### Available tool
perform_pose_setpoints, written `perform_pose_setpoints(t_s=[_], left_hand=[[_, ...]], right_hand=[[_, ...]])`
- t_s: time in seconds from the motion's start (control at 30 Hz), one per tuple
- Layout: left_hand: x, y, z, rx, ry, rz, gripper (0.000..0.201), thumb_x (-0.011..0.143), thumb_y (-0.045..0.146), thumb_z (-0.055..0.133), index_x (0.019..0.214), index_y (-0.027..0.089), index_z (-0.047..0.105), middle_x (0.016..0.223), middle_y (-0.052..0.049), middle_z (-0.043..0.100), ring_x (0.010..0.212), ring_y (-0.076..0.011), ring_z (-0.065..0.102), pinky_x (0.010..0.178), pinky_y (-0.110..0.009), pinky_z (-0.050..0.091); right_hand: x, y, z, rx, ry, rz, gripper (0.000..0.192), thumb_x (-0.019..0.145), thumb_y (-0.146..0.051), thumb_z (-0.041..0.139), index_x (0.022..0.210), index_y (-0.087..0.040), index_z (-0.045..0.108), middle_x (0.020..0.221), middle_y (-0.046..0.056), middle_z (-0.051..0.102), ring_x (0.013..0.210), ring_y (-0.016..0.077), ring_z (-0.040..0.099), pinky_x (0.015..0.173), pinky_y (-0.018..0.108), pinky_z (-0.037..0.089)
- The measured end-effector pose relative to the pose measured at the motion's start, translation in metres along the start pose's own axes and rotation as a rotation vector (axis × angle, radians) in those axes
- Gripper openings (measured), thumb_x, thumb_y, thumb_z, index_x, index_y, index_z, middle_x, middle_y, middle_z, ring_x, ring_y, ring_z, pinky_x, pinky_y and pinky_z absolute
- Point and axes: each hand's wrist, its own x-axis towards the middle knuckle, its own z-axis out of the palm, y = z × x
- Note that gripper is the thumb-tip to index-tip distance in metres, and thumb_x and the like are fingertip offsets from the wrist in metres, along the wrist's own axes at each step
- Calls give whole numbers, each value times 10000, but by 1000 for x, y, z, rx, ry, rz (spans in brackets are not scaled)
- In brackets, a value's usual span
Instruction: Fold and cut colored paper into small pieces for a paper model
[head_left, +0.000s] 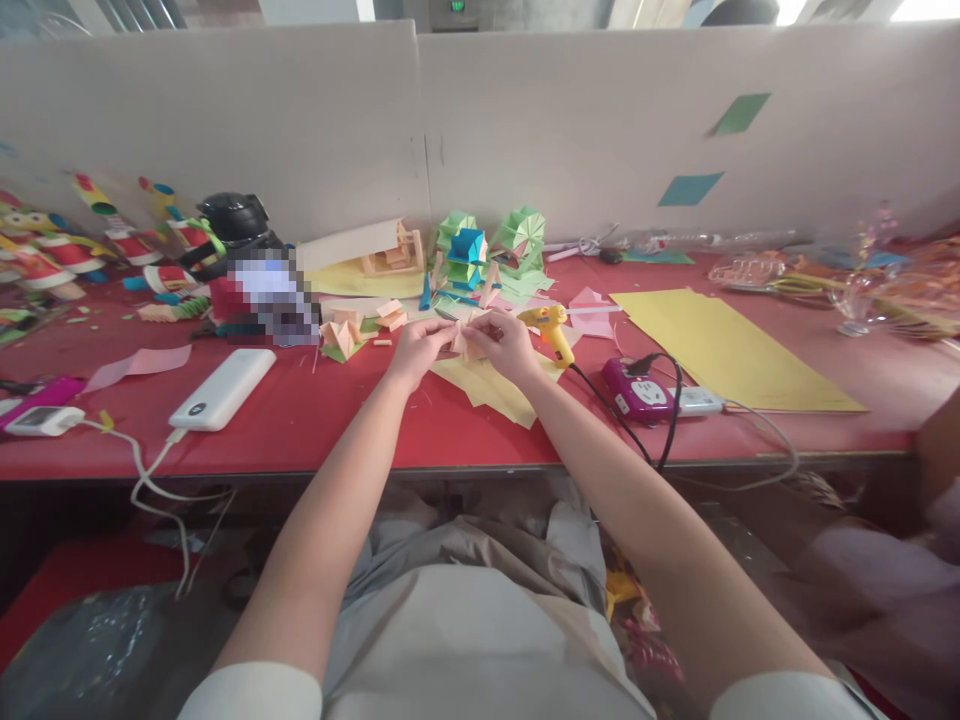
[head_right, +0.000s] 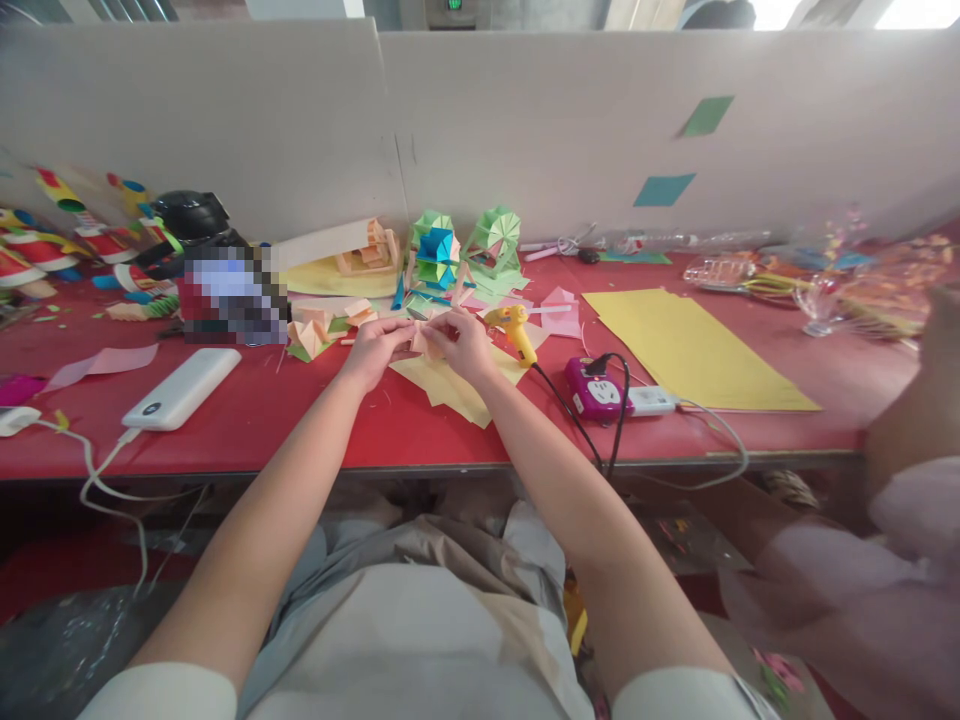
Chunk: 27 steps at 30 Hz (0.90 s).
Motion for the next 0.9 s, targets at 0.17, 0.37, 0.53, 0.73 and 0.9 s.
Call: perform_pose_setpoints(t_s=[0.17, 0.37, 0.53, 0.73, 0.9], left_hand=[[-2, 0, 0, 15, -10, 25, 378, 579, 468, 883, 786, 176, 760, 701, 5, 634, 748, -161, 632, 767, -345, 613], [-1, -3, 0, 48, -66, 84, 397, 575, 415, 906, 850, 157, 781, 799, -41, 740, 777, -173, 683, 761, -334, 616], [-1, -3, -1, 109, -56, 111, 364, 617, 424, 875, 838, 152, 775, 777, -46, 739, 757, -178, 685, 722, -323, 611], [2, -7, -2, 215, -73, 177, 319, 704, 443, 802, 844, 160, 755, 745, -35, 724, 683, -152, 653, 654, -280, 565], [3, -8, -1, 229, -54, 218, 341, 729, 470, 794, 843, 156, 729, 794, -58, 734, 705, -163, 659, 613, -262, 531]], right_hand=[[-1, -4, 0, -1, 0, 25, 184, 854, -344, 686, 751, -191, 677, 782, 24, 595, 696, 143, 506, 659, 313, 417], [-2, -5, 2, 8, 11, 59, 220, 867, -388, 681, 760, -196, 665, 768, 25, 604, 689, 146, 514, 647, 311, 433], [-1, 1, 1, -80, 92, -51, 162, 823, -357, 742, 881, -211, 706, 923, 54, 639, 816, 181, 587, 742, 345, 488], [0, -4, -1, -26, 28, -124, 165, 869, -368, 698, 866, -210, 746, 944, 63, 668, 934, 205, 625, 879, 376, 485], [-2, -11, 0, -18, 19, 21, 201, 849, -396, 685, 800, -201, 698, 838, 38, 665, 787, 175, 569, 754, 332, 461]])
